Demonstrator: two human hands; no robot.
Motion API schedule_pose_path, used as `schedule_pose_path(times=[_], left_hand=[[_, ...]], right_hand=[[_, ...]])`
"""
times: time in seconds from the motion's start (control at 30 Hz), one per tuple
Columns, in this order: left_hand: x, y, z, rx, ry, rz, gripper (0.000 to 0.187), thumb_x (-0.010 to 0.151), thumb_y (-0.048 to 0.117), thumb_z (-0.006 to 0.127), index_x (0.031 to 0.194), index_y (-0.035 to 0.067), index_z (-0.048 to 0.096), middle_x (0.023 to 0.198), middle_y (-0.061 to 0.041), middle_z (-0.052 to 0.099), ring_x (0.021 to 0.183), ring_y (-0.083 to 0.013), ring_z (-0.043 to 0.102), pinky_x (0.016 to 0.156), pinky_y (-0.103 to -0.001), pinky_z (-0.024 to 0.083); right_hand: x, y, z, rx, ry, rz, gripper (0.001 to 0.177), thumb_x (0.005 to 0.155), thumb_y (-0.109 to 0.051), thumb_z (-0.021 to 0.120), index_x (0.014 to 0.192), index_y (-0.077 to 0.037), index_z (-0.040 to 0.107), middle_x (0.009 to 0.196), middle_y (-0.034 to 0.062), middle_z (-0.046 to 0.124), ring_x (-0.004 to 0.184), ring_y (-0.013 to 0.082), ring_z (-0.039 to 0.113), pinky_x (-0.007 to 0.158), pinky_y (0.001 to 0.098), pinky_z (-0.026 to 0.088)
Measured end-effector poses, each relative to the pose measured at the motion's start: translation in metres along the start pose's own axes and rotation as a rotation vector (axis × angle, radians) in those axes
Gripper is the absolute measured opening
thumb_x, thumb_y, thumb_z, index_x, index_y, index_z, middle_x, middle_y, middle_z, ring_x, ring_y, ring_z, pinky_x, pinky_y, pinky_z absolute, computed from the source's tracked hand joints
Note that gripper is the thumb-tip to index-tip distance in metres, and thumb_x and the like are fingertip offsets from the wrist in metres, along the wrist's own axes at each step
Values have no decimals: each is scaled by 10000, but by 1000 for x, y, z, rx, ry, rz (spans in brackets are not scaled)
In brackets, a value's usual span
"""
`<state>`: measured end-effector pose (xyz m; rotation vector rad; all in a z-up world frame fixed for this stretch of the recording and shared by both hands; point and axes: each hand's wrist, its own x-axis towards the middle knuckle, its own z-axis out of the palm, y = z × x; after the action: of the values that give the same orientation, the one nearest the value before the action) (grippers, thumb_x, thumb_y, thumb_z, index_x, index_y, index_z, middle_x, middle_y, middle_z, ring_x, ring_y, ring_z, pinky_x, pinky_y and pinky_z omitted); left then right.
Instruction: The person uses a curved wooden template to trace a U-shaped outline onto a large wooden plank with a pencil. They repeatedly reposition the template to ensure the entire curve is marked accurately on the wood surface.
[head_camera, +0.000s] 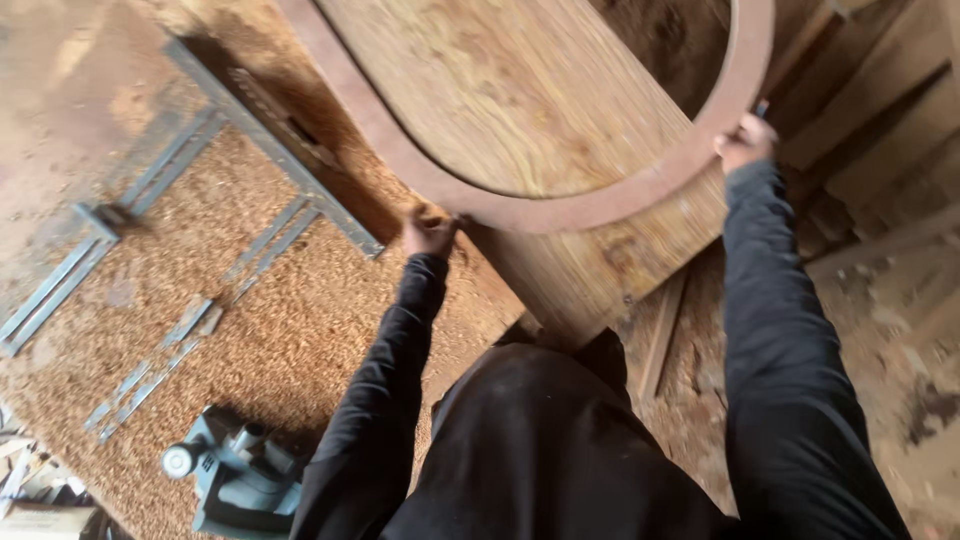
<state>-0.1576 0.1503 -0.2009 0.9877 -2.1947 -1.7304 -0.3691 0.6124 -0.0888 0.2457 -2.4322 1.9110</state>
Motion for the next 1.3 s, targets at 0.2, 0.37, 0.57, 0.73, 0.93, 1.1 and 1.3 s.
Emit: schedule_pose_path(times=[0.2,0.37,0.57,0.73,0.93,1.1,1.3], left_hand=[[-1,30,-20,152,38,150,1038,727,231,966,1517,-7,336,1431,-205,543,1062,-254,662,868,-361,604],[-4,44,-16,169,-29,120,1218,713,153,961,1587,-4,126,1542,-254,421,1207,-296,614,982,-379,564],[-12,40,-13,165,-22,-28,1201,732,167,935,1602,24,120,1467,-221,526,1203,-304,626,961,-382,572],[-8,42,-15,165,-38,43,922,767,186,943,1470,-17,381,1293,-199,665,1071,-289,707,871,-362,623],[-9,46,-12,265,14,9,930,762,213,929,1459,-30,363,1152,-164,707,952,-239,736,807,-342,624],[-1,31,-10,280,1,15,912,752,223,931,1450,-43,410,1099,-139,737,952,-212,736,825,-336,615],[10,23,-2,374,55,47,1121,672,363,968,1502,-62,347,976,-86,753,873,-211,721,819,-349,594]], right_hand=[[7,15,7,-31,33,22,251,912,93,643,1154,29,666,959,-6,653,843,85,608,750,271,523],[11,33,8,-159,76,22,351,870,95,648,1206,6,694,967,-24,677,844,66,615,731,244,527],[6,49,7,-192,113,70,392,866,93,644,1243,-11,674,947,-3,693,803,82,633,707,254,542],[7,51,13,-190,148,60,435,854,100,670,1275,-7,668,952,7,687,797,92,618,710,258,550],[6,38,18,-205,172,154,520,857,74,682,1366,-11,618,943,1,688,806,87,641,713,256,569],[2,26,21,-213,179,93,559,865,69,709,1402,42,557,997,14,673,853,99,626,731,273,562],[4,7,20,27,48,-15,420,890,89,675,1304,37,630,1043,-17,652,910,86,608,808,261,540]])
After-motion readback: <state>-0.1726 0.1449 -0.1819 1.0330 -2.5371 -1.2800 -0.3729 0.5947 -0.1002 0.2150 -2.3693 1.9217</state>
